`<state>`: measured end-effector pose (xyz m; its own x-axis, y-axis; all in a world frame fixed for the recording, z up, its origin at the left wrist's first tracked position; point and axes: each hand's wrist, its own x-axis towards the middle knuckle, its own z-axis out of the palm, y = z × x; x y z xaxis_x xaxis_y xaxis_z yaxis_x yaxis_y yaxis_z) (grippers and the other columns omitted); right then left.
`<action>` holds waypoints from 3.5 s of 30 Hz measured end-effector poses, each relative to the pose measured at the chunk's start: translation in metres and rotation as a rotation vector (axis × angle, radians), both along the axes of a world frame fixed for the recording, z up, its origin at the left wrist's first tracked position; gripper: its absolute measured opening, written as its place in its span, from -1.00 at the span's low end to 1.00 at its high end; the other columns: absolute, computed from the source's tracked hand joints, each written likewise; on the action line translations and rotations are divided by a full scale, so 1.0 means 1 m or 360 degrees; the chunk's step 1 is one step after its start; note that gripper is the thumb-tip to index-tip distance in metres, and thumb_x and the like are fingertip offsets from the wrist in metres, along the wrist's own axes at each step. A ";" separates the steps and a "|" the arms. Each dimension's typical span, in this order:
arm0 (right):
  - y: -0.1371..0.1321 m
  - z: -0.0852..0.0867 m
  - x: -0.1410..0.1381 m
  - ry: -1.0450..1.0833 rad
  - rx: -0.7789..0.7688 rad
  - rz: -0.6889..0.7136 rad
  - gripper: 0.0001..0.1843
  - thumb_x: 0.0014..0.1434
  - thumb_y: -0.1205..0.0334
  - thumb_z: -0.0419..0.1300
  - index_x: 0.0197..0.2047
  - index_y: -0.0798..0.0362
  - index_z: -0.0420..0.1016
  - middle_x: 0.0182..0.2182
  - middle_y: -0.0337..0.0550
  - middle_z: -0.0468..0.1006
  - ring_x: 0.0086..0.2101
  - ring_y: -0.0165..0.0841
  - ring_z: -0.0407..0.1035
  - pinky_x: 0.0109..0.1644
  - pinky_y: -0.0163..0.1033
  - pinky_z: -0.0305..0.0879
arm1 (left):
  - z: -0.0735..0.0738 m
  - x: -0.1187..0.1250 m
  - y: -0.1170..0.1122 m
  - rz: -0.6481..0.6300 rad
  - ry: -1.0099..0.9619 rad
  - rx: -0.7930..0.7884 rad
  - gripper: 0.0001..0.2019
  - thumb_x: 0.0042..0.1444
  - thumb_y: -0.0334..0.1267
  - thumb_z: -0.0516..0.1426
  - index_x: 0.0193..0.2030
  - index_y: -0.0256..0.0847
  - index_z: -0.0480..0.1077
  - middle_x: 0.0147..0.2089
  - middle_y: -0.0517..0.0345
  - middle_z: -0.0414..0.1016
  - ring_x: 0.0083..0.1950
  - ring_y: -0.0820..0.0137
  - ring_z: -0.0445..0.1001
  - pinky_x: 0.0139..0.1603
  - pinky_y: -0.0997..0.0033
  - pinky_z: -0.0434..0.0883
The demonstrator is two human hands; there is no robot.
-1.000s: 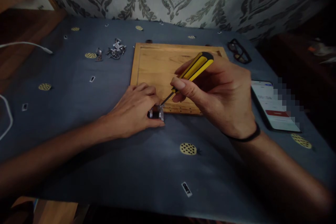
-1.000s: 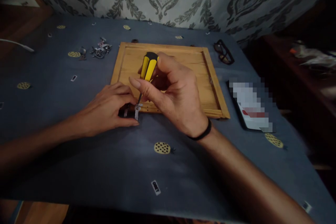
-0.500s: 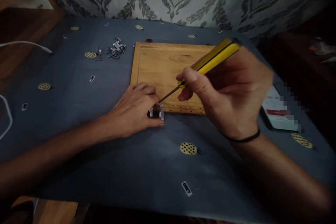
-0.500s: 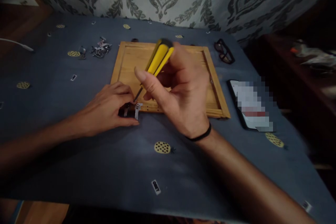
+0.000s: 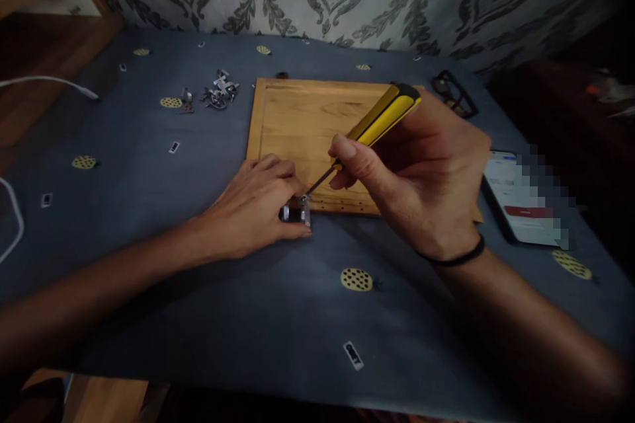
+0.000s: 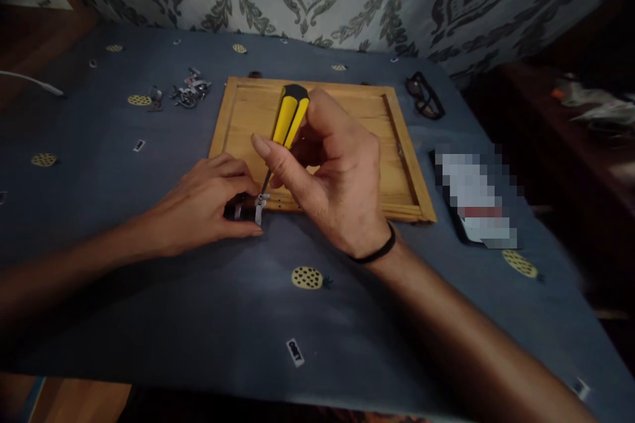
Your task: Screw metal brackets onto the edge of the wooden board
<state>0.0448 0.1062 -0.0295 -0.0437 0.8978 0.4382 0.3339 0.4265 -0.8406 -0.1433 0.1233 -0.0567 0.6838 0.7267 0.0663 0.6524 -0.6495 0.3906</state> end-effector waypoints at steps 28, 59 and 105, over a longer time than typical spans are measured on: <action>0.008 0.011 0.016 -0.0077 -0.0215 0.0486 -0.87 0.21 0.11 0.37 -0.21 -0.06 0.58 -0.20 -0.22 0.65 -0.44 -0.37 0.55 -0.29 -0.16 0.60 | -0.003 -0.001 0.002 -0.0012 -0.0022 -0.0008 -0.71 0.12 -0.02 0.34 -0.18 -0.20 0.53 -0.13 0.09 0.47 0.03 0.15 0.38 0.02 0.15 0.30; 0.001 -0.010 -0.003 -0.0042 0.0034 -0.0133 -0.57 0.08 -0.20 0.42 -0.46 -0.13 0.36 -0.51 -0.27 0.45 -0.52 -0.28 0.43 -0.46 -0.10 0.37 | -0.001 0.001 0.000 -0.0014 -0.0001 0.0001 -0.71 0.12 -0.03 0.35 -0.21 -0.21 0.52 -0.15 0.10 0.45 0.01 0.14 0.38 0.02 0.14 0.30; 0.006 -0.014 0.002 -0.0074 0.0179 -0.0086 -0.54 0.06 -0.19 0.44 -0.45 -0.09 0.34 -0.46 -0.30 0.37 -0.53 -0.40 0.32 -0.53 -0.17 0.40 | -0.003 -0.001 0.001 -0.0015 -0.0031 0.0009 -0.71 0.12 -0.03 0.35 -0.19 -0.20 0.53 -0.15 0.11 0.44 0.01 0.15 0.38 0.01 0.15 0.30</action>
